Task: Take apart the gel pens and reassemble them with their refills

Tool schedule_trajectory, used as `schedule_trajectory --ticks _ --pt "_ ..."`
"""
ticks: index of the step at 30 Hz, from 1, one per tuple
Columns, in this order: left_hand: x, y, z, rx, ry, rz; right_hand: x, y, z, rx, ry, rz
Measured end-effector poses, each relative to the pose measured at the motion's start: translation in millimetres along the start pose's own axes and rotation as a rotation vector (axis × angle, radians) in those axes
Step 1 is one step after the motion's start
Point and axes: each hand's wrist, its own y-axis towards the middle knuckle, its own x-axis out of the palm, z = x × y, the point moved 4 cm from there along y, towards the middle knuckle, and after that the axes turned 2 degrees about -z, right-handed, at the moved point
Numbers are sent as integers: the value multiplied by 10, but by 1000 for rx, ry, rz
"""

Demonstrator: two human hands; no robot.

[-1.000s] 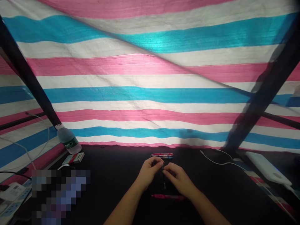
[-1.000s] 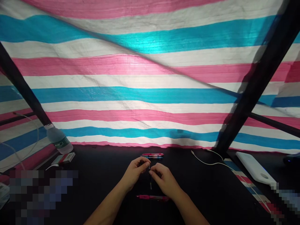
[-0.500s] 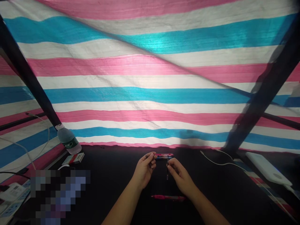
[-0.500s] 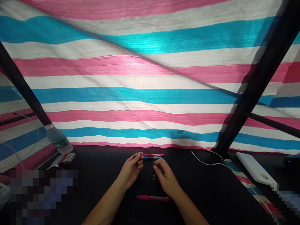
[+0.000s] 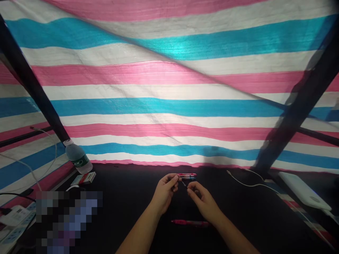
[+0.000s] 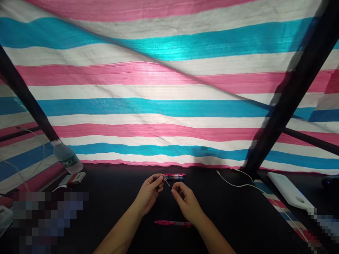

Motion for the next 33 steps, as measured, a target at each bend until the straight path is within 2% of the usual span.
schedule_trajectory --ticks 5,11,14,18,22,26,33 --pt "3 -2 -18 15 111 -24 -14 19 10 -2 -26 18" --pt "6 -21 -7 78 387 -46 -15 22 10 -9 -42 35" --pt "38 -42 -34 65 450 -66 -8 27 2 -11 -42 45" --pt "47 -39 -49 42 437 -66 -8 37 12 1 -10 49" --pt "-48 8 -3 89 310 47 -34 32 35 -17 36 58" --pt "-84 24 21 123 151 104 -7 14 51 -30 17 0" --pt "-24 -16 43 119 206 88 40 5 136 -16 36 -25"
